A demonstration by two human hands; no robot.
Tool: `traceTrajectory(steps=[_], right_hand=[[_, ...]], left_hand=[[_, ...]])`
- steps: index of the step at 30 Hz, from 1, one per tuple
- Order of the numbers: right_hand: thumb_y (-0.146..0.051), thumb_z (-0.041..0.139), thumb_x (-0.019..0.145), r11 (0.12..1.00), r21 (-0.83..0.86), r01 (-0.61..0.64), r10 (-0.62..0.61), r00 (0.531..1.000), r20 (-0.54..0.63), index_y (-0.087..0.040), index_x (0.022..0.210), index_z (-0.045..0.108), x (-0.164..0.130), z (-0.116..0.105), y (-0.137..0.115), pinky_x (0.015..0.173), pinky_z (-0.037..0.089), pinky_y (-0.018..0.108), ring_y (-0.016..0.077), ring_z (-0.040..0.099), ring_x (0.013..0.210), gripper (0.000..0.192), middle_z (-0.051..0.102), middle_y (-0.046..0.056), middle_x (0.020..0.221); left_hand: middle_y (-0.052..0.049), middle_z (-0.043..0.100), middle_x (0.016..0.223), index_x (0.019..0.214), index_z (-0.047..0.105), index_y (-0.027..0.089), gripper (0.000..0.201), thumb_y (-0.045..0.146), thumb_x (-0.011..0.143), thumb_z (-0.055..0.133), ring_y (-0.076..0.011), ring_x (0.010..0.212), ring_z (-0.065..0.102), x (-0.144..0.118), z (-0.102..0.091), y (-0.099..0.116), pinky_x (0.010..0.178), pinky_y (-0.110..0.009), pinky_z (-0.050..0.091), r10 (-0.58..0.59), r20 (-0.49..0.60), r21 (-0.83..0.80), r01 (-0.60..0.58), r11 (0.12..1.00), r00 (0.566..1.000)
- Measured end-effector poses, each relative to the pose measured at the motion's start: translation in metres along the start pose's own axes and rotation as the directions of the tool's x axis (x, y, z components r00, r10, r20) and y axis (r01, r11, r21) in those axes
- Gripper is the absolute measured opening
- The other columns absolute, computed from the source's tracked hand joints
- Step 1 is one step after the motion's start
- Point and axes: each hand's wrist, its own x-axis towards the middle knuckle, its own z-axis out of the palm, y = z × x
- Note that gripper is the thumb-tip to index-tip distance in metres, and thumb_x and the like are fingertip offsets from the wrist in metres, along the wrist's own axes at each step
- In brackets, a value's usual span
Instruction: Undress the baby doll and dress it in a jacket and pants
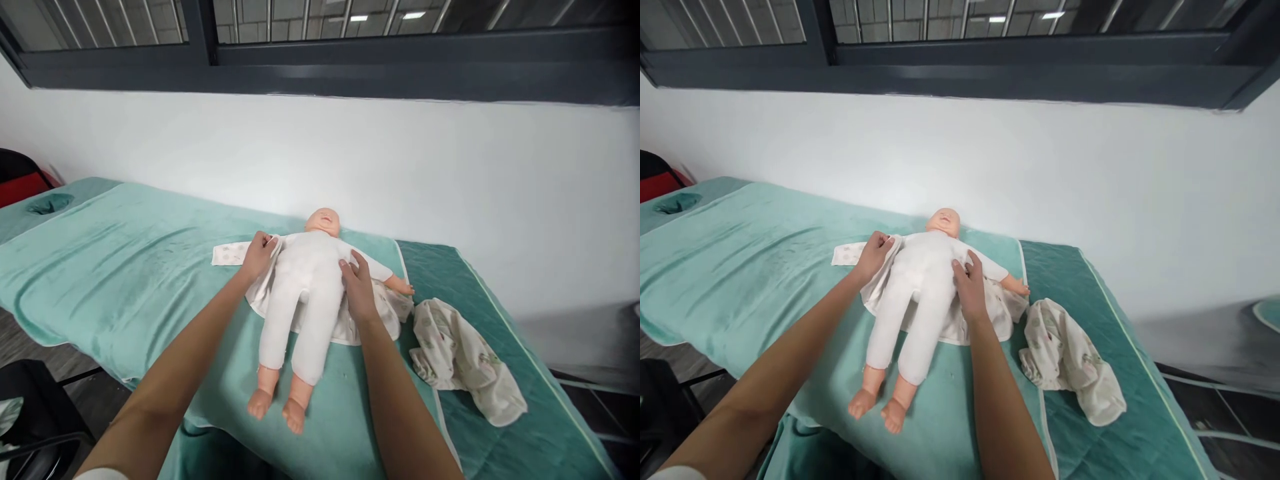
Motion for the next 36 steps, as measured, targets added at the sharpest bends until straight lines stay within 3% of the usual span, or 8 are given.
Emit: traceTrajectory(steps=[8,12,16,20,22,26,31,36], right_hand=[[-0.071,0.046,0.086,0.982,0.187,-0.034,0.006,0.989,0.145,-0.035,0.156,0.027,-0.002,0.014,-0.005,0.100,0.051,0.046,0.0261,0.051,0.133,0.081,0.049,0.011,0.149],[-0.065,0.054,0.085,0.955,0.274,-0.110,0.070,0.986,0.154,-0.032,0.155,0.028,-0.001,0.016,-0.003,0.107,0.047,0.045,0.0255,0.042,0.143,0.082,0.042,0.012,0.155],[-0.064,0.062,0.081,0.918,0.361,-0.163,0.120,0.983,0.140,-0.032,0.153,0.032,-0.001,0.018,-0.002,0.112,0.042,0.045,0.0259,0.041,0.143,0.084,0.045,0.011,0.153],[-0.063,0.068,0.078,0.888,0.423,-0.182,0.144,0.982,0.120,-0.029,0.151,0.038,-0.005,0.018,-0.006,0.117,0.036,0.044,0.0267,0.037,0.146,0.086,0.043,0.011,0.155],[-0.063,0.069,0.077,0.887,0.427,-0.175,0.140,0.984,0.113,-0.029,0.150,0.039,-0.007,0.017,-0.008,0.117,0.036,0.044,0.0274,0.039,0.145,0.086,0.044,0.011,0.154],[-0.062,0.068,0.078,0.894,0.423,-0.148,0.120,0.988,0.093,-0.024,0.149,0.040,-0.009,0.018,-0.011,0.118,0.035,0.043,0.0278,0.040,0.144,0.085,0.041,0.013,0.156],[-0.063,0.068,0.077,0.899,0.414,-0.141,0.111,0.989,0.095,-0.023,0.150,0.038,-0.007,0.019,-0.006,0.118,0.035,0.043,0.0272,0.039,0.145,0.088,0.040,0.015,0.156],[-0.062,0.067,0.078,0.901,0.410,-0.137,0.108,0.990,0.093,-0.026,0.149,0.040,-0.005,0.020,-0.002,0.117,0.037,0.044,0.0271,0.042,0.142,0.084,0.045,0.013,0.153]], left_hand=[[0.003,0.045,0.071,0.079,0.047,0.021,0.020,0.033,0.090,0.058,-0.0125,0.066,0.041,0.017,0.010,0.046,0.063,-0.026,0.032,-0.054,0.116,0.057,0.048,0.997,0.992],[0.001,0.055,0.073,0.076,0.051,0.020,0.022,0.034,0.086,0.065,-0.0145,0.072,0.052,-0.009,0.001,0.071,0.067,-0.028,0.039,-0.015,0.209,0.060,0.002,0.998,0.978],[-0.006,0.071,0.094,0.078,0.054,0.019,0.028,0.042,0.084,0.069,-0.0216,0.096,0.066,-0.053,-0.017,0.082,0.084,-0.034,0.050,-0.020,0.344,-0.244,0.109,0.964,0.939],[-0.008,0.072,0.110,0.087,0.056,0.020,0.026,0.042,0.086,0.068,-0.0242,0.111,0.065,-0.091,-0.042,0.060,0.095,-0.042,0.051,0.008,0.054,-0.487,0.019,0.873,0.999],[-0.009,0.069,0.117,0.096,0.062,0.020,0.026,0.041,0.084,0.070,-0.0255,0.118,0.062,-0.106,-0.051,0.041,0.100,-0.043,0.049,-0.015,-0.021,-0.375,0.006,0.927,1.000],[-0.009,0.058,0.135,0.122,0.062,0.025,0.044,0.037,0.082,0.073,-0.0265,0.128,0.053,-0.132,-0.053,0.015,0.109,-0.044,0.042,0.061,0.146,0.006,-0.062,0.998,0.987],[-0.009,0.059,0.115,0.113,0.062,0.022,0.022,0.031,0.093,0.060,-0.0241,0.114,0.054,-0.145,-0.032,0.014,0.101,-0.043,0.046,0.266,0.101,0.434,-0.283,0.855,0.959],[-0.005,0.062,0.097,0.098,0.061,0.020,0.019,0.028,0.101,0.044,-0.0186,0.091,0.058,-0.145,-0.020,0.037,0.083,-0.034,0.049,0.334,0.249,0.415,-0.412,0.811,0.909]])
